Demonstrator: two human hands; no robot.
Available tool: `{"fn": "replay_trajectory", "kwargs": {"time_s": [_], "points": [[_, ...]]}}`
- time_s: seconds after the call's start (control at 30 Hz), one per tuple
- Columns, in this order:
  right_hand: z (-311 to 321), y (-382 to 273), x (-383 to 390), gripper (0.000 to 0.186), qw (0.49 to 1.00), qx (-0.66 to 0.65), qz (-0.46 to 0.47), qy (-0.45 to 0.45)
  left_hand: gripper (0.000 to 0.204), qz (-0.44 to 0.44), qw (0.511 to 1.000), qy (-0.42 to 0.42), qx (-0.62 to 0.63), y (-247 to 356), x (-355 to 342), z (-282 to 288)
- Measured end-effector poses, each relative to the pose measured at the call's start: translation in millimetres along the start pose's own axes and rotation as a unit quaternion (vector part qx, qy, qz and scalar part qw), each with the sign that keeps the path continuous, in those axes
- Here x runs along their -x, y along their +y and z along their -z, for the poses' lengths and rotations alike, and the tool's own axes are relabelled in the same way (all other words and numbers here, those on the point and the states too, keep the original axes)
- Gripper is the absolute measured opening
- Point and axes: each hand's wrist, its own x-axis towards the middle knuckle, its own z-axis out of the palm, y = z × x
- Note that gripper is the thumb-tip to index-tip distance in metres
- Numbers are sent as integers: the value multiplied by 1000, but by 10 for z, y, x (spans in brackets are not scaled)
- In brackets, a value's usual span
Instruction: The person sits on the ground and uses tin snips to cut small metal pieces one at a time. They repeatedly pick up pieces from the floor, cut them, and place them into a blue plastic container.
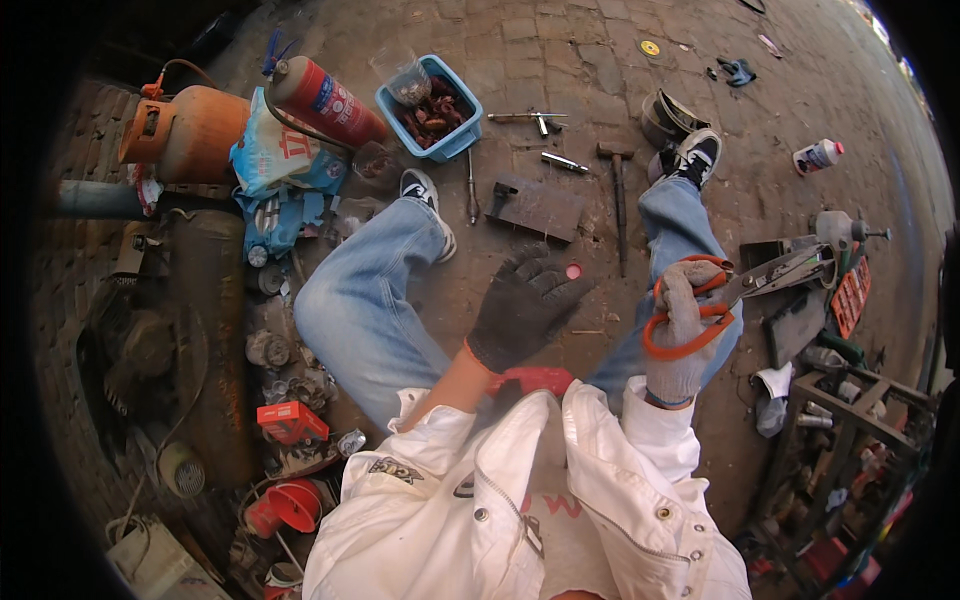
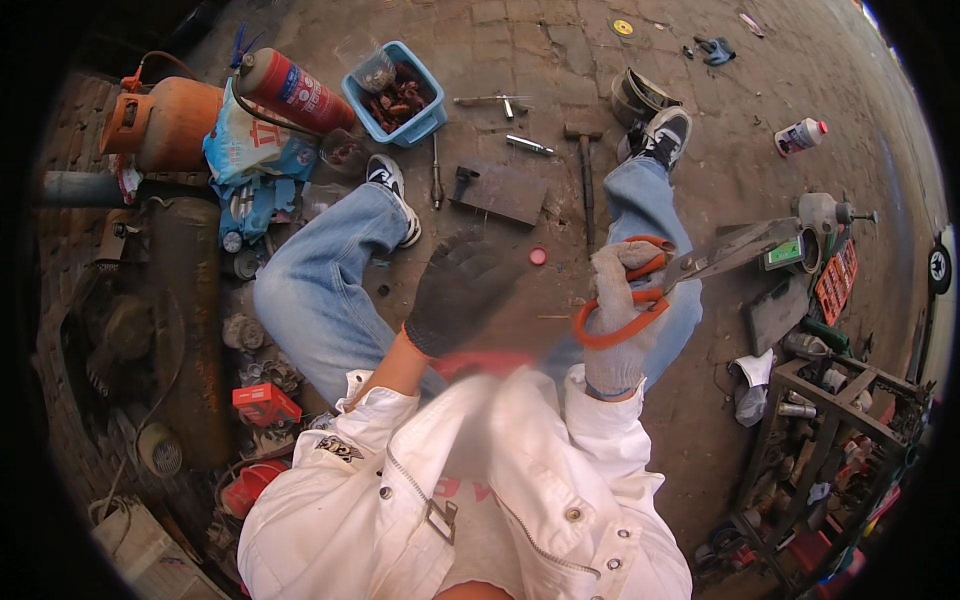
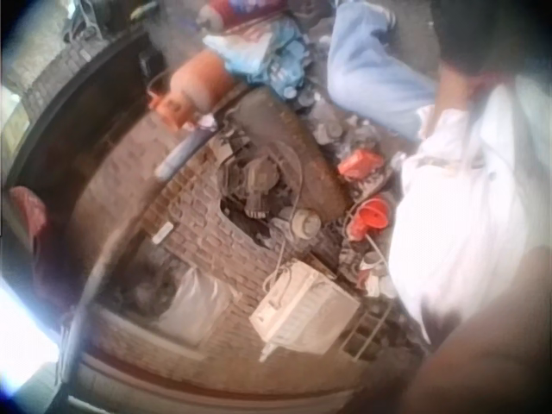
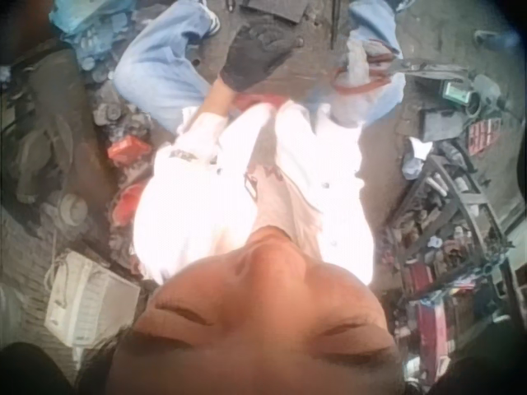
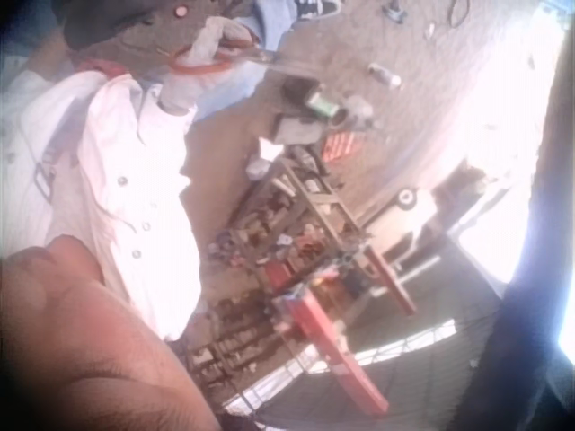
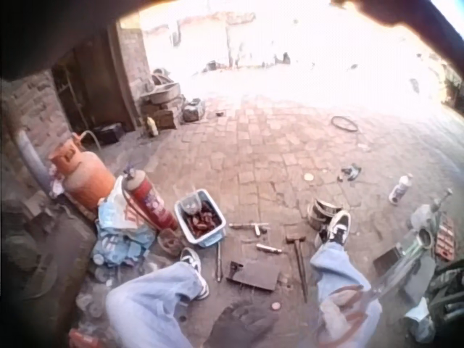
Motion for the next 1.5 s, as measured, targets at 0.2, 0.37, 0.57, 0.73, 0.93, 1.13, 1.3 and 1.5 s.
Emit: {"fn": "replay_trajectory", "kwargs": {"time_s": [0.2,0.37,0.57,0.73,0.93,1.13,1.3,1.5], "points": [[16,-151,-407,12,987,157,-27,-11,23,224,939,6,262,-403,254,-347],[108,-128,-804,16,993,112,41,-6,18,511,690,155,489,-985,279,-1109],[238,64,-915,25,996,-1,-84,-27,17,659,507,163,531,-1972,432,-2261],[328,183,-943,19,989,-59,-83,-108,32,666,720,43,189,-2377,467,-2721],[369,112,-982,16,977,-82,-73,-185,31,585,804,107,15,-2288,520,-2747],[401,56,-915,19,990,-57,-92,-90,37,554,791,229,123,-2278,532,-2690],[446,84,-900,17,987,-93,-78,-106,35,557,804,155,135,-2289,509,-2485],[450,58,-862,27,987,-111,-92,-67,26,511,858,-5,-46,-2252,479,-2159]]}}
